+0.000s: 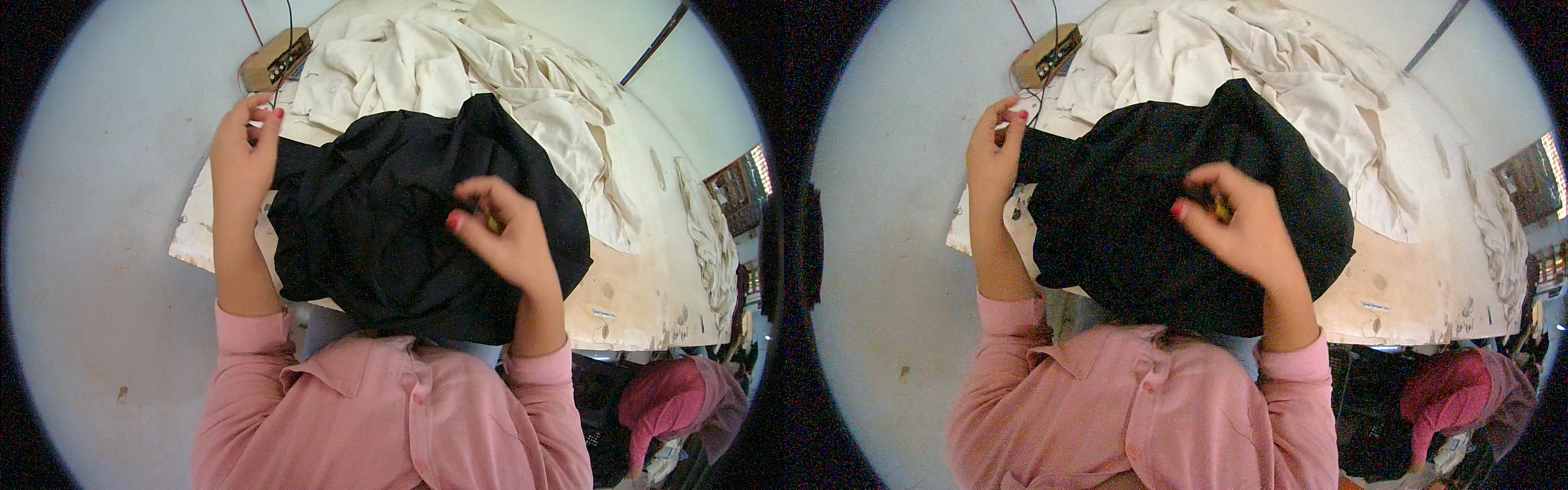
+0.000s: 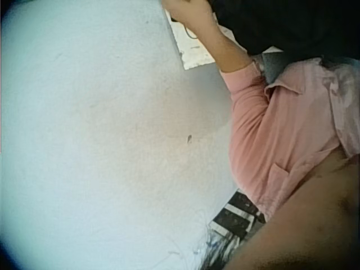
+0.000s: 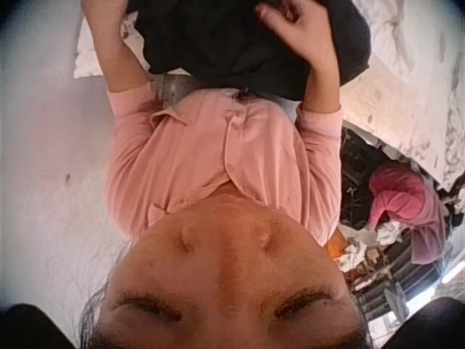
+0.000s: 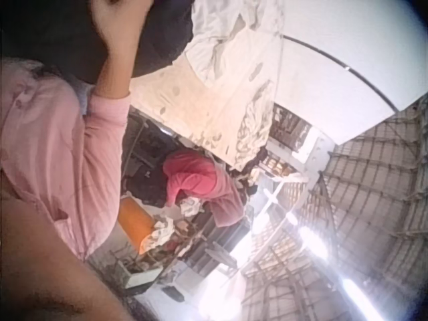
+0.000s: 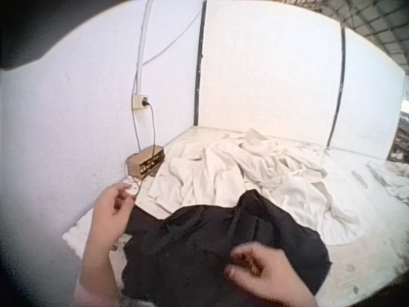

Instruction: The person uses small scissors to trim loose threads and excess fabric from a black garment. They repeatedly lift, turn, and smooth the garment to access different areas, then fold it and place it on the table.

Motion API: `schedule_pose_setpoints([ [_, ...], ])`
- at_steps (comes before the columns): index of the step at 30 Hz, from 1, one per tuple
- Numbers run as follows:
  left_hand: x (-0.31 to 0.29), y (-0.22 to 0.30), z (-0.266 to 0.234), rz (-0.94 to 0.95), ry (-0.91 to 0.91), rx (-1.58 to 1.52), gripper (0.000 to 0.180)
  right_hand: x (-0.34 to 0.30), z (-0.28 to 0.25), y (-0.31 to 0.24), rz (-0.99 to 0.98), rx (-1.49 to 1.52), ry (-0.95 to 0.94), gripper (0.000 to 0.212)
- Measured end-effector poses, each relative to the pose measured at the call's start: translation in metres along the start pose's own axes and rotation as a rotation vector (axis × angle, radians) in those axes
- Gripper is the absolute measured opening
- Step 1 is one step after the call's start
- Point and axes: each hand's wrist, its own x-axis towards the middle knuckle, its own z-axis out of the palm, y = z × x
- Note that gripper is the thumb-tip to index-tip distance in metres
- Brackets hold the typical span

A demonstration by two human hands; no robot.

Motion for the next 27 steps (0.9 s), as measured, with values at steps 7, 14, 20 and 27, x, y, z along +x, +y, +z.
schedule_pose_setpoints([
  [7,-0.045,0.049,0.042,0.362,-0.620,-0.138,0.021,-0.050,0.062,0.010,-0.391,-0.074,-0.268,0.049],
  [14,0.015,0.046,0.052,0.199,-0.151,-0.033,0.016,-0.065,0.054,0.004,-0.439,-0.007,-0.233,0.046],
  [20,0.048,0.011,0.044,0.148,0.059,-0.115,0.022,-0.075,0.051,-0.004,-0.469,-0.161,-0.317,0.042],
  [27,0.022,0.054,0.027,0.187,-0.116,-0.210,0.020,-0.011,0.040,-0.013,-0.380,-0.169,0.301,0.022],
])
